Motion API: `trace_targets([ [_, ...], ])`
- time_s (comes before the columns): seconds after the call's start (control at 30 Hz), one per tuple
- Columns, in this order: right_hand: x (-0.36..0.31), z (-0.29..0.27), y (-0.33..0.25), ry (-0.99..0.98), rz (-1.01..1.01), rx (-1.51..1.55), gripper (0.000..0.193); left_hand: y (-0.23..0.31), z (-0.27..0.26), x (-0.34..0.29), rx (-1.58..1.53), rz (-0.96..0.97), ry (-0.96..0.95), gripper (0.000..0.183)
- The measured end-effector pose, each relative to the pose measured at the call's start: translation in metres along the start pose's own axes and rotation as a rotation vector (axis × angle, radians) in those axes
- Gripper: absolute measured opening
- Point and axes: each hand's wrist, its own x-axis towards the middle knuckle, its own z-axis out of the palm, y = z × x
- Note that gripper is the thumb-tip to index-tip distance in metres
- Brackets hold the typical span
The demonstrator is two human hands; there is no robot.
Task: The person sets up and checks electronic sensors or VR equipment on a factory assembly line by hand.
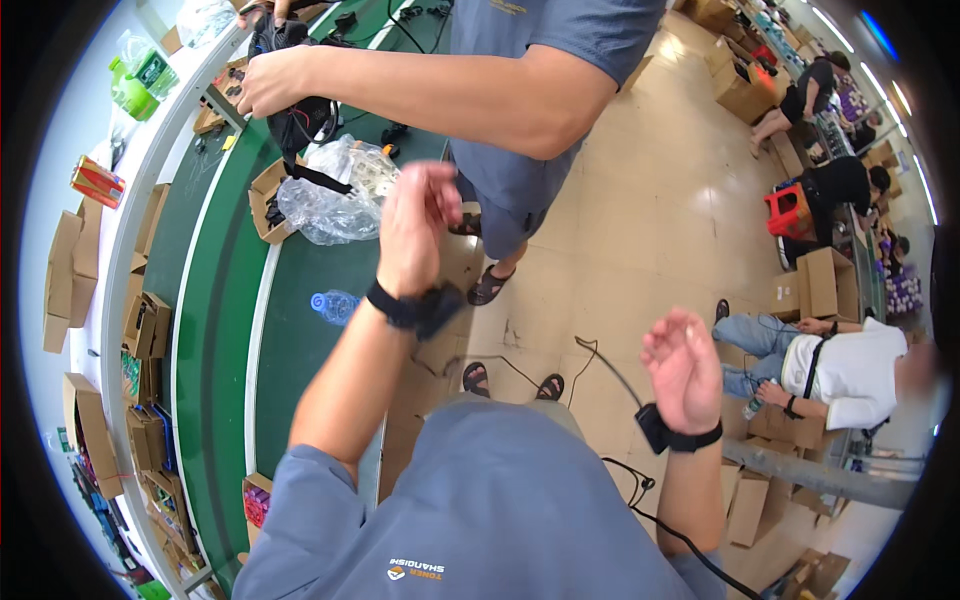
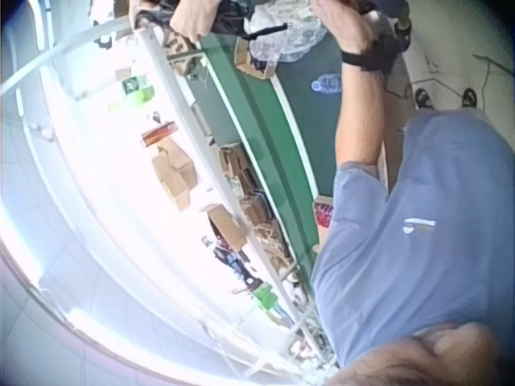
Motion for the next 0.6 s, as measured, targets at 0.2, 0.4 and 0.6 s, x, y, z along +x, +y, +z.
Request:
trace_targets([
  [0.2, 0.037, -0.03, -0.084, -0.013, -0.159, 0.028, 0.03, 0.051, 0.026, 0.04, 0.373, 0.294, -0.227, 0.037],
  [0.4, 0.021, -0.068, -0.157, -0.101, -0.219, 0.126, 0.03, 0.094, 0.024, 0.031, 0.531, 0.493, -0.293, 0.037],
  [0.6, 0.003, -0.134, -0.262, 0.02, -0.308, 0.065, 0.026, 0.14, -0.071, 0.077, 0.7, 0.445, -0.274, 0.04],
])
